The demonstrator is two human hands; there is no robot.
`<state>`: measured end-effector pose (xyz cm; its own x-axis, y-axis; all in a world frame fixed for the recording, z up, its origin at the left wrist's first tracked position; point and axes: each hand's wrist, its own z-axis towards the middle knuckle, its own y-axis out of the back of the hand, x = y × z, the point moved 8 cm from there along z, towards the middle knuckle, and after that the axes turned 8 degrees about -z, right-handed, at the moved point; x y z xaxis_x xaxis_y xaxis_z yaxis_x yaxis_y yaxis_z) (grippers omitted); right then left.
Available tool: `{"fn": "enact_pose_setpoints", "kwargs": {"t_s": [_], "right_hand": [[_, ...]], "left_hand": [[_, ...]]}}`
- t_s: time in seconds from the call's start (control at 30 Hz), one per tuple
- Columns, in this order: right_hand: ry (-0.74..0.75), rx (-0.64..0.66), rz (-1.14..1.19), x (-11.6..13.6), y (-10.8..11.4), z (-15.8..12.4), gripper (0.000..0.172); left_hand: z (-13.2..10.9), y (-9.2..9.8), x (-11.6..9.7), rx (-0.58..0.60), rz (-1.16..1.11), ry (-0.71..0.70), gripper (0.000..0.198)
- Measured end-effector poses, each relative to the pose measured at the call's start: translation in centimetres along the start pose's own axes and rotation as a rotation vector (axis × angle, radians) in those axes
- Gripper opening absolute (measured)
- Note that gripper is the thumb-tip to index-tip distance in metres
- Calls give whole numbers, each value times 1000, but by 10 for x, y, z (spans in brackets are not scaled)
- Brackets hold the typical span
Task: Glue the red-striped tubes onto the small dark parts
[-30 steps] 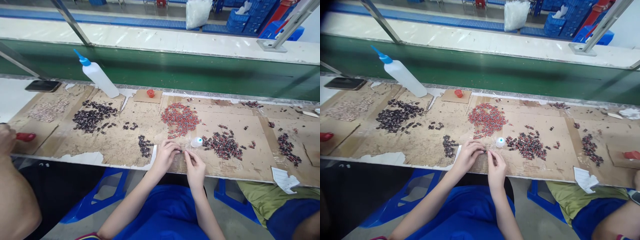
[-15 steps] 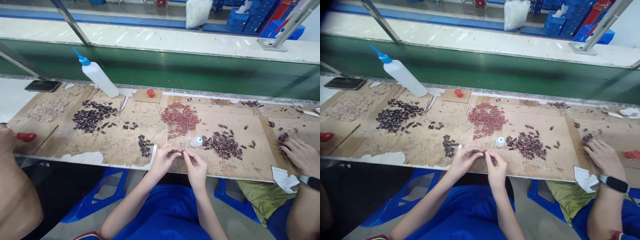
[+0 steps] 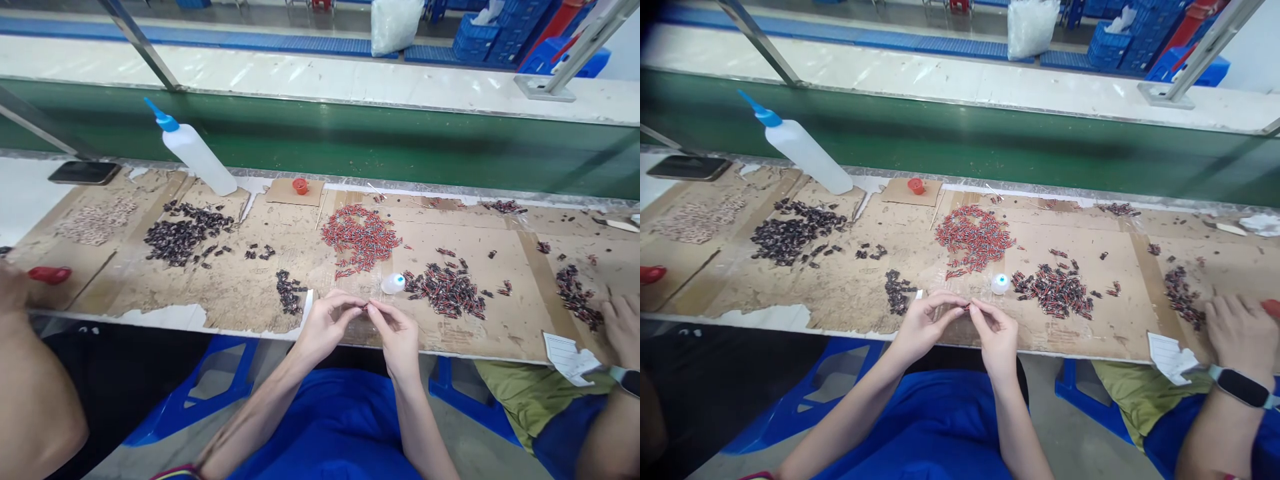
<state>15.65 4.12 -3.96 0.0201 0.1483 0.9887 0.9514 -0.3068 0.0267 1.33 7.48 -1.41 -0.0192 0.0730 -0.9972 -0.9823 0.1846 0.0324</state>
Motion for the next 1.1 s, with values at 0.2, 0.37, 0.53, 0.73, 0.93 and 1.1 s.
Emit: {"fn": "enact_pose_setpoints", "kwargs": {"t_s": [0.2,0.37,0.53,0.73,0.93,1.1], "right_hand": [[17,-85,3,6,4,-6,13],[119,-96,-64,17,3,-11,11],[210,-103,-91,24,4,-10,10],[220,-68,-143,20,4,-11,12],[289,4,-284,28,9,-8,16],[370,72,-280,40,4,-6,14]], "left_hand": [[-3,-4,-15,10,58,-111,14],[-6,-4,-22,-13,71,-144,14],[-6,-4,-21,-29,20,-92,11],[-7,-4,-18,-48,-1,-21,11],[-5,-7,-17,-40,38,23,11],[-6,-7,-19,3,94,3,13]]}}
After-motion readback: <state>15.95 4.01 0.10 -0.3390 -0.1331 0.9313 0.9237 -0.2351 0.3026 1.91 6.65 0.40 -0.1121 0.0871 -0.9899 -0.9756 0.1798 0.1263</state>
